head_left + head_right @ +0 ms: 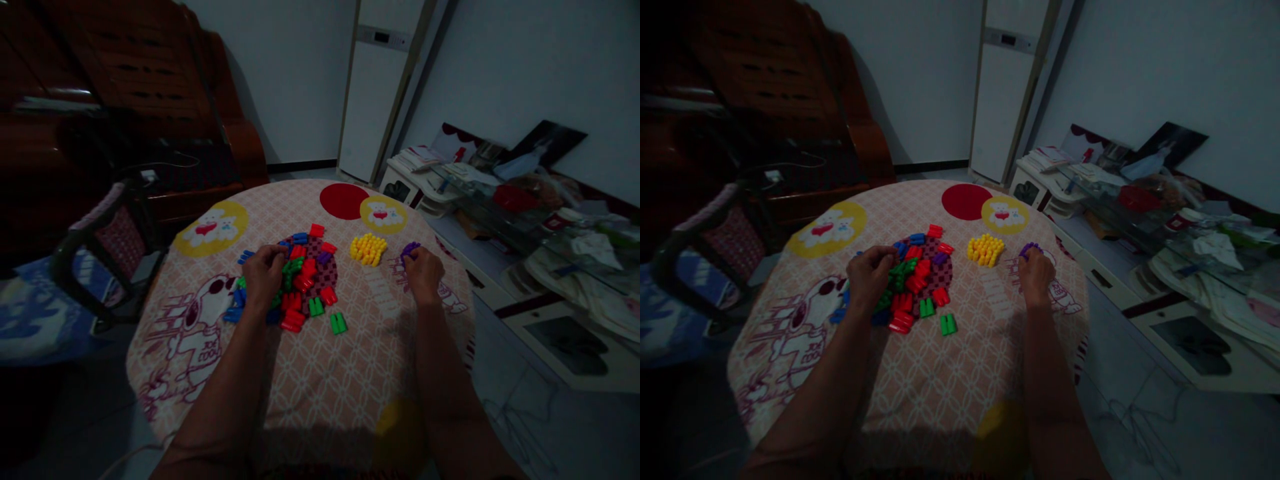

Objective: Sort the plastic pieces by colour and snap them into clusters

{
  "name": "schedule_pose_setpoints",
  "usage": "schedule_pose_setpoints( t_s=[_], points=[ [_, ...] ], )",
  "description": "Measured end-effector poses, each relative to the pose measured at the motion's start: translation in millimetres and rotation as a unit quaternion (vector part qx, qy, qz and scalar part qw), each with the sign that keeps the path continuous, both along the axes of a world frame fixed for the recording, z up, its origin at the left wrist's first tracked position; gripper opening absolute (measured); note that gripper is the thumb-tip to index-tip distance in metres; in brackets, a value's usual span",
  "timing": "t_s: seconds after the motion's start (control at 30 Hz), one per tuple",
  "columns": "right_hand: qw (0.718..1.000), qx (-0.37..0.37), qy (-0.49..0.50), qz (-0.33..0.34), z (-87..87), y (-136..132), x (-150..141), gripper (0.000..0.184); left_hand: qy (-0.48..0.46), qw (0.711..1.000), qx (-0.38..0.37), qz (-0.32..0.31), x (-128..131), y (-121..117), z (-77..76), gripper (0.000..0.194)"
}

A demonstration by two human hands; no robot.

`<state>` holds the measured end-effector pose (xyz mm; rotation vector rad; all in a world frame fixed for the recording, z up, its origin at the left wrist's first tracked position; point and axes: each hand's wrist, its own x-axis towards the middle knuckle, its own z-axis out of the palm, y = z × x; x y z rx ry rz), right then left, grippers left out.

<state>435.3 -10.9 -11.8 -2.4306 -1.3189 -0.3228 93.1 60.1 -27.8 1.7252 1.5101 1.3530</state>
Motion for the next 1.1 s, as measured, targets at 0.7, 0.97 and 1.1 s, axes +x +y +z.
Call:
schedule_pose_setpoints(
  t_s=[0.7, 0.97, 1.1],
  points=[
    [0.905, 0.023, 0.327, 0.271, -19.3, 7.1, -90.1, 0.028, 0.363, 0.916, 0.014, -0.174, 85.1, -7.2, -1.9, 0.028],
    [0.783, 0.008, 0.574, 0.242, -19.6, 2.3, -85.0, 0.024, 0.253, 0.934, 0.032, -0.251, 100.6, -46.5, -13.6, 0.021],
    [0.791, 0.018, 0.564, 0.237, -15.2, -3.7, -70.0, 0.031, 0.248, 0.931, 0.027, -0.267, 101.1, -51.1, -18.5, 0.021]
  ],
)
